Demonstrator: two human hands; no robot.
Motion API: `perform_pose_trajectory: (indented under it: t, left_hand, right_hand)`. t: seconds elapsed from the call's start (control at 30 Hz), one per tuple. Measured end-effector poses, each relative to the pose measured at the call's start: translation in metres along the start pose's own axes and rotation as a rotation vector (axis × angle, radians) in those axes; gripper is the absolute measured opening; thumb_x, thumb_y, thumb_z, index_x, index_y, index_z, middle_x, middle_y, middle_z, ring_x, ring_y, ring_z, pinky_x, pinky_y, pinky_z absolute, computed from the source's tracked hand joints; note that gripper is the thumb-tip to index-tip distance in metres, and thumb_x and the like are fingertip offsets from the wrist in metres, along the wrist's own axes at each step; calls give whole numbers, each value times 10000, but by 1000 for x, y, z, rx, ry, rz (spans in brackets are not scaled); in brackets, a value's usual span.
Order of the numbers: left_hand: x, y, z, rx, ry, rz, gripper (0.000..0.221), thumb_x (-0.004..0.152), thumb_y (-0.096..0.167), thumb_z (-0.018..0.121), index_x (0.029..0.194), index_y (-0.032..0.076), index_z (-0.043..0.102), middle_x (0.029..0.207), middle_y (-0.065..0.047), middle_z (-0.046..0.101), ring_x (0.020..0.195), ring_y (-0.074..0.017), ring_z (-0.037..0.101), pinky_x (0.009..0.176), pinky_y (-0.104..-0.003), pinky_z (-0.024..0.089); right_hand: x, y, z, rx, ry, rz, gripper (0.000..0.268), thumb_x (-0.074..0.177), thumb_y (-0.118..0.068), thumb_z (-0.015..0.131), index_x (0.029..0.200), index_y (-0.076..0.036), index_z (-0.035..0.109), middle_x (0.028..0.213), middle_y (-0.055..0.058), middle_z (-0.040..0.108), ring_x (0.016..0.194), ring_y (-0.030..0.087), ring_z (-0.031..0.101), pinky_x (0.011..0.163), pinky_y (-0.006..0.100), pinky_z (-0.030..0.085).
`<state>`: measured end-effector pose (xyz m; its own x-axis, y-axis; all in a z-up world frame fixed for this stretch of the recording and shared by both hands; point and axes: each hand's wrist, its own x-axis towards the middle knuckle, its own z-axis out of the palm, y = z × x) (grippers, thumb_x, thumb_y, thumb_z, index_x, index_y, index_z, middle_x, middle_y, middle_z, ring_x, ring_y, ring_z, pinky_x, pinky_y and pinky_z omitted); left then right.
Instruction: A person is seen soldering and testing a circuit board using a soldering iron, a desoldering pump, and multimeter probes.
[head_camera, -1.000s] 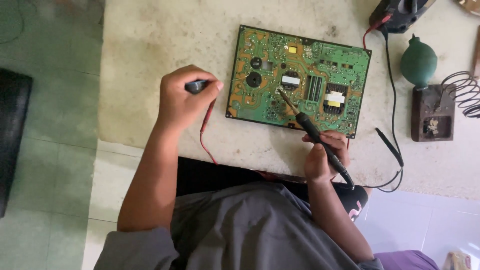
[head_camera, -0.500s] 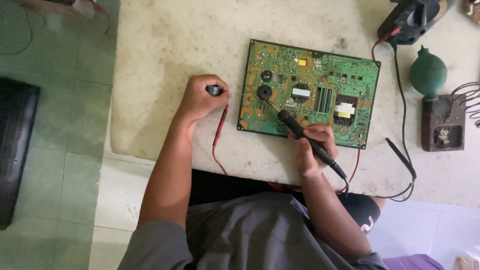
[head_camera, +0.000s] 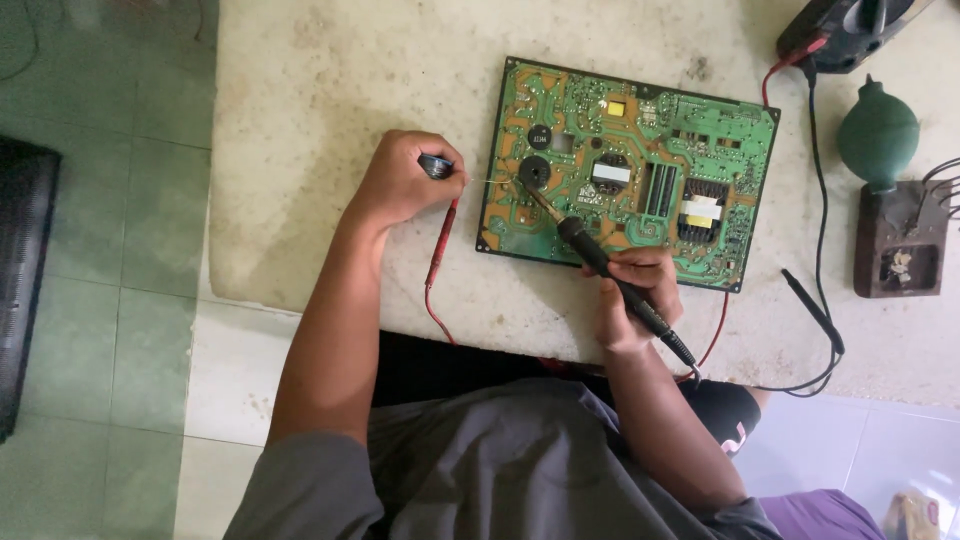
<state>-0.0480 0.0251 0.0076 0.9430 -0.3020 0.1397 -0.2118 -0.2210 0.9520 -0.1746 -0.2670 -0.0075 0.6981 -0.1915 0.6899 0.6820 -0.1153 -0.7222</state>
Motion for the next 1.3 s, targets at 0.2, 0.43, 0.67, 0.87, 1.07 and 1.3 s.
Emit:
perform_pose_trajectory:
  t: [0.2, 0.43, 0.67, 0.87, 1.07, 1.3]
  left_hand:
    - [2, 1, -1, 45, -18, 20, 61, 744, 82, 819, 772, 69, 767, 706, -114, 715, 701, -176, 663, 690, -336, 523]
    - [2, -10, 2, 36, -24, 7, 54, 750, 96, 819, 779, 85, 775, 723, -91, 733, 721, -192, 701, 728, -320, 546]
    - [2, -4, 4, 15, 8, 5, 60, 739, 82, 816, 773, 93, 767, 720, -81, 729, 720, -174, 688, 730, -314, 542]
    - [2, -4, 2, -1, 11, 33, 54, 742, 68, 801, 769, 92, 760, 713, -79, 723, 708, -173, 679, 723, -316, 539]
    - [2, -6, 2, -1, 4, 55, 53, 758, 78, 807, 773, 87, 756, 721, -82, 724, 707, -173, 677, 716, -316, 540]
    - [1, -6, 3, -4, 11, 41, 55, 747, 75, 804, 774, 88, 758, 726, -94, 726, 715, -179, 678, 713, -320, 533]
  right_hand:
    - [2, 0, 1, -7, -23, -7, 138, 860, 44, 734, 845, 154, 651, 868, 277, 594, 596, 387, 743, 532, 376, 617]
    - [2, 1, 2, -2, -45, -25, 84, 831, 100, 711, 832, 154, 647, 849, 280, 586, 578, 396, 734, 507, 378, 608]
    - [5, -1, 6, 0, -34, -38, 108, 853, 56, 722, 831, 138, 656, 840, 266, 595, 575, 380, 739, 501, 360, 607]
    - [3, 1, 2, -5, -19, -45, 105, 840, 58, 712, 821, 138, 648, 842, 271, 600, 574, 378, 738, 496, 351, 606]
    - [4, -1, 6, -57, -25, -64, 124, 842, 27, 725, 812, 128, 658, 840, 268, 612, 573, 363, 732, 490, 332, 598]
    - [4, -3, 7, -37, -29, -37, 136, 864, 19, 733, 831, 127, 657, 856, 260, 601, 594, 357, 744, 516, 333, 605]
